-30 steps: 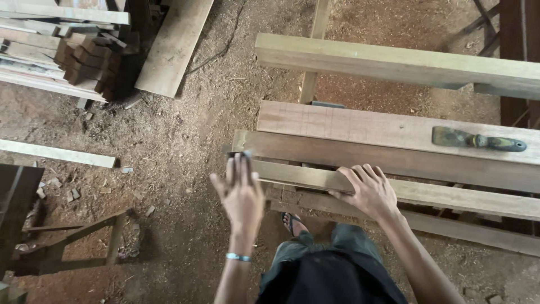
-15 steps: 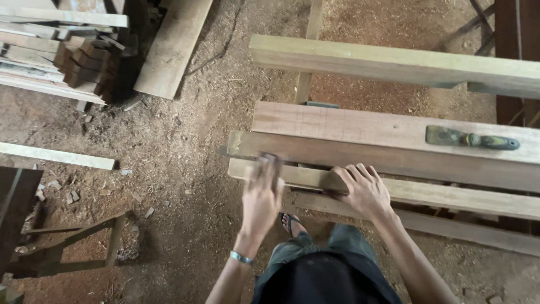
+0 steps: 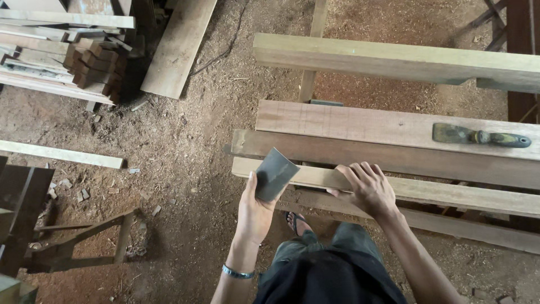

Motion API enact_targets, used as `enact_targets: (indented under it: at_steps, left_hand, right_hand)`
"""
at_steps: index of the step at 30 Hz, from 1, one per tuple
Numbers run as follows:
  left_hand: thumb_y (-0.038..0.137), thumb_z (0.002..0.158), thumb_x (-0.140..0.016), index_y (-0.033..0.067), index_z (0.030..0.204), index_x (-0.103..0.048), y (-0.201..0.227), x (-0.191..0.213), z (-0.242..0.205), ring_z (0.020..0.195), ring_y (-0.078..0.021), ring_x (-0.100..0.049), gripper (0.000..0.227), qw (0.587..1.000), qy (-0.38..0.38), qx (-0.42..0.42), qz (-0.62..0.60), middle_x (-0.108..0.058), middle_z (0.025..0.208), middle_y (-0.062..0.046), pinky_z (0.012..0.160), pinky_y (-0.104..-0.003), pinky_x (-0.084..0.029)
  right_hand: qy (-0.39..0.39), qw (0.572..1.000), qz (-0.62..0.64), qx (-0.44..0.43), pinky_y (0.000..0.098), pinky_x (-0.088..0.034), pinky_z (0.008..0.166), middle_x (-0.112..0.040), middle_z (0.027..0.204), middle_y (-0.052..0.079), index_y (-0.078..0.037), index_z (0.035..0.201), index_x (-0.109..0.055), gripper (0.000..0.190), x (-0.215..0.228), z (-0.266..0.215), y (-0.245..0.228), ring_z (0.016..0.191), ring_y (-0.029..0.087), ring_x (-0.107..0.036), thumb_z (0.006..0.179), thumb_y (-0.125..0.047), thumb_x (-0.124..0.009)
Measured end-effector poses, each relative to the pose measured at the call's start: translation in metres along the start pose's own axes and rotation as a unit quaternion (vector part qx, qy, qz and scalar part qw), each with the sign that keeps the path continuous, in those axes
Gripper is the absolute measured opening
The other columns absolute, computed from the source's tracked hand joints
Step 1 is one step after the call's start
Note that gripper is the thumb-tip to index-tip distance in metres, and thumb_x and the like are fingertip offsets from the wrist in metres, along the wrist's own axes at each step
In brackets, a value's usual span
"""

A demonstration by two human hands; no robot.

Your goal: The person sands wooden planks by hand using sandpaper and a sanding block, moving along the surfaces and edges while the wood rests on a frame.

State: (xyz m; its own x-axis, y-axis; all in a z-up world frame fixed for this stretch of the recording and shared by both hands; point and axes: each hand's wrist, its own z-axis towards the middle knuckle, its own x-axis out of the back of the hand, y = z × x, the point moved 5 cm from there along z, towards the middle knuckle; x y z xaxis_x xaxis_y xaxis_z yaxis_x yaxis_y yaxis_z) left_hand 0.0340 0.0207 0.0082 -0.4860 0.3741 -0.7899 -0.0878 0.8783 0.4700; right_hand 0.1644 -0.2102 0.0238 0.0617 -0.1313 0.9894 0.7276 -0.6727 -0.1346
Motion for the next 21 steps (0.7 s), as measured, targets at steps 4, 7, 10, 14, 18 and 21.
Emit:
enact_targets:
  at_steps: [4,7,10,14,18,21]
  left_hand:
    - [0.036,0.107,-0.046,-0.0072,0.137,-0.053,0.0,-0.001,-0.002,0.126,-0.0264,-0.062,0.053,1.0,0.01,-0.002,-0.012,-0.063,0.136,-0.017,0.114,-0.046,-0.047]
    - [0.036,0.106,-0.046,-0.0067,0.137,-0.053,0.003,0.001,-0.004,0.125,-0.0263,-0.062,0.053,1.0,0.01,-0.009,-0.008,-0.063,0.136,-0.017,0.113,-0.046,-0.048]
    - [0.038,0.106,-0.045,-0.0057,0.136,-0.054,0.009,0.003,-0.003,0.124,-0.0257,-0.063,0.053,0.999,0.008,-0.024,0.022,-0.064,0.134,-0.017,0.112,-0.046,-0.049]
    - [0.039,0.107,-0.045,-0.0069,0.132,-0.057,0.018,0.0,-0.005,0.118,-0.0249,-0.067,0.054,0.996,-0.001,-0.056,0.065,-0.067,0.129,-0.017,0.108,-0.042,-0.053]
    - [0.039,0.11,-0.044,-0.008,0.128,-0.06,0.022,-0.008,-0.013,0.104,-0.0263,-0.071,0.053,0.99,-0.016,-0.082,0.117,-0.07,0.118,-0.018,0.091,-0.041,-0.058]
    - [0.038,0.109,-0.043,-0.0084,0.123,-0.061,0.018,-0.01,-0.019,0.097,-0.027,-0.073,0.051,0.989,-0.009,-0.095,0.116,-0.072,0.113,-0.017,0.085,-0.042,-0.062]
  right_hand:
    - [0.002,1.0,-0.007,-0.004,0.0439,-0.05,0.098,-0.068,0.112,0.005,-0.013,0.125,-0.062,0.071,0.001,0.002,-0.001,0.109,0.025,-0.064,0.074,-0.061,-0.076]
    - [-0.001,1.0,-0.009,-0.006,0.0439,-0.05,0.099,-0.069,0.113,0.005,-0.014,0.126,-0.062,0.072,0.0,0.002,-0.002,0.11,0.025,-0.064,0.073,-0.061,-0.076]
    - [-0.007,1.0,-0.012,-0.008,0.0449,-0.049,0.1,-0.068,0.113,0.007,-0.014,0.125,-0.062,0.073,-0.001,0.0,-0.001,0.11,0.025,-0.063,0.072,-0.062,-0.076]
    - [-0.014,1.0,-0.012,-0.01,0.0447,-0.049,0.102,-0.069,0.114,0.006,-0.015,0.127,-0.062,0.073,-0.002,0.001,0.001,0.112,0.025,-0.063,0.074,-0.063,-0.075]
    - [0.004,1.0,-0.008,-0.005,0.0445,-0.049,0.102,-0.069,0.117,0.005,-0.013,0.127,-0.062,0.074,-0.001,0.002,0.0,0.113,0.024,-0.063,0.074,-0.064,-0.073]
    - [-0.011,1.0,-0.019,-0.01,0.045,-0.049,0.101,-0.069,0.115,0.007,-0.012,0.126,-0.063,0.075,-0.002,0.0,-0.001,0.11,0.024,-0.064,0.075,-0.067,-0.072]
